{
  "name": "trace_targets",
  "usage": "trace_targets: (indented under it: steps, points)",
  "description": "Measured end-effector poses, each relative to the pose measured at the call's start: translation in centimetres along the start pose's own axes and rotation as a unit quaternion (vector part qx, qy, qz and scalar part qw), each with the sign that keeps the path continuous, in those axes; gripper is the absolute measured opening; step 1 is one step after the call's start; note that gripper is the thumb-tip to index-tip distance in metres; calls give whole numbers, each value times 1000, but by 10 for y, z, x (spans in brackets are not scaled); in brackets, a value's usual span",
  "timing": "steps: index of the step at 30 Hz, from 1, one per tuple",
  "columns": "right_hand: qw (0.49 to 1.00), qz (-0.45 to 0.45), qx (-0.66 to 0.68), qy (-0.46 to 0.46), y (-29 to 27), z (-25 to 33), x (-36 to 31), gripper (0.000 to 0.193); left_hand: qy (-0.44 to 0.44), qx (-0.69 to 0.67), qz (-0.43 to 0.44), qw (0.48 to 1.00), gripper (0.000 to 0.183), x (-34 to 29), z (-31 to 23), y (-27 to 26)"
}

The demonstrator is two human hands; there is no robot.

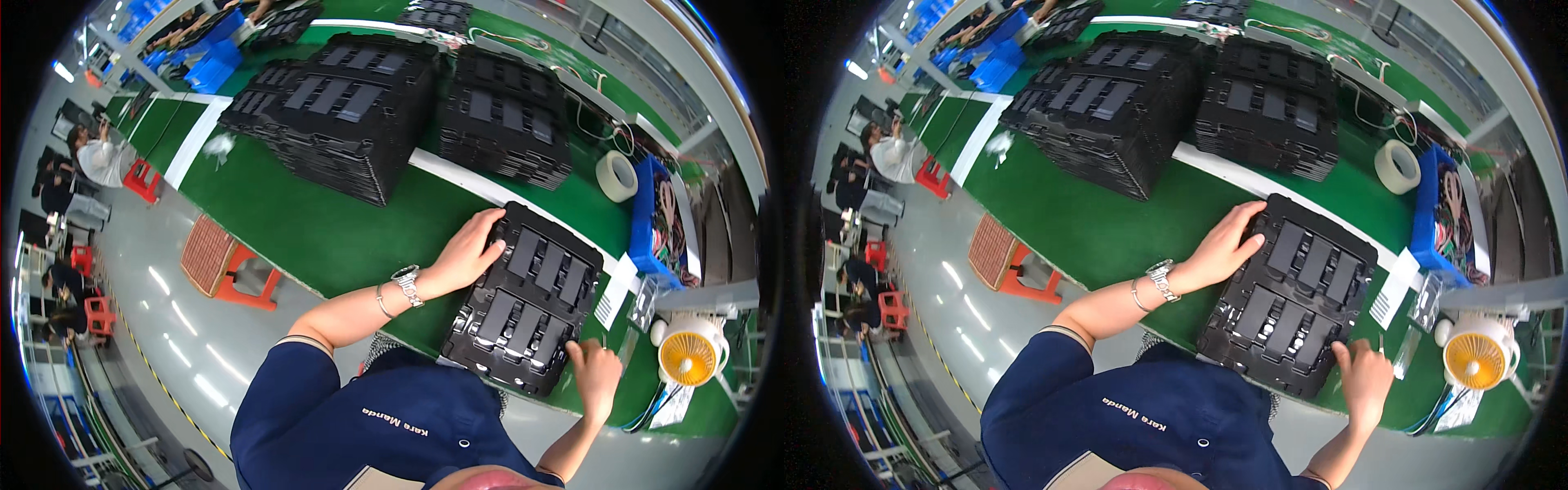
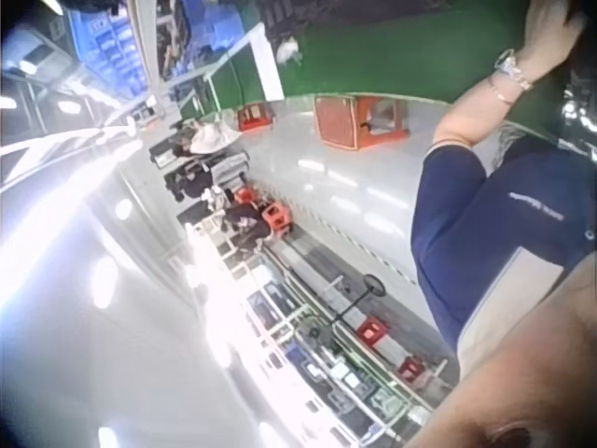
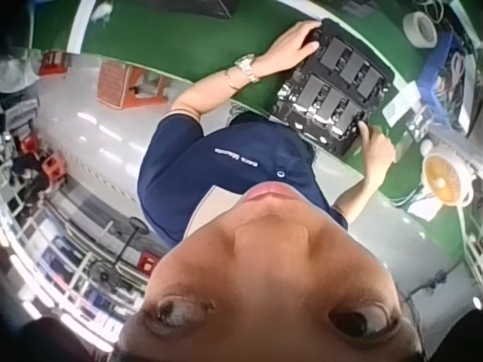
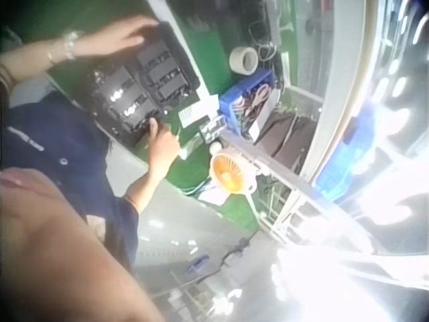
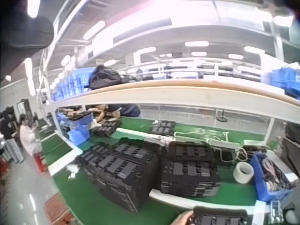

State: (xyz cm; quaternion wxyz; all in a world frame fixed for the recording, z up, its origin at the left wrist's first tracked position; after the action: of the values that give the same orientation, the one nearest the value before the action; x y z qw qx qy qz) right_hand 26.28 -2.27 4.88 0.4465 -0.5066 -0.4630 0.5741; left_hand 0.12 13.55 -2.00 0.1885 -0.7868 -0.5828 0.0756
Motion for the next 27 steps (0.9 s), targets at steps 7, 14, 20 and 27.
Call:
trace_targets:
  steps: [7, 14, 20, 27]
  points:
    - [939, -204, 87, -264, -45, 105, 88, 44, 16, 20, -18, 999, 53, 0, 1, -2]
    - [943, -135, 34, -302, -29, 126, 127, 55, 22, 34, 10, 999, 60, 7, 2, 1]
    - [943, -180, 63, -275, -22, 122, 127, 54, 50, 20, 3, 999, 56, 38, 15, 7]
    - [901, -244, 16, -359, -30, 136, 111, 43, -4, 18, 13, 1000, 32, 38, 13, -10]
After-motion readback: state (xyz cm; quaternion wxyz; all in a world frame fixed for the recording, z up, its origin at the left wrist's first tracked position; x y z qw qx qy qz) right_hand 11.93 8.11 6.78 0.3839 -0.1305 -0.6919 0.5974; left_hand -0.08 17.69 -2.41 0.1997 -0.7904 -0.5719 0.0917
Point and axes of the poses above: each hand's wrist, its own x-axis towards the middle knuckle, its own y-axis out of the palm, z = x × y, the point moved 6 cm from there along x, towards the middle knuckle, and after that the axes turned 12 degrees about -y, right-handed, at the moved point
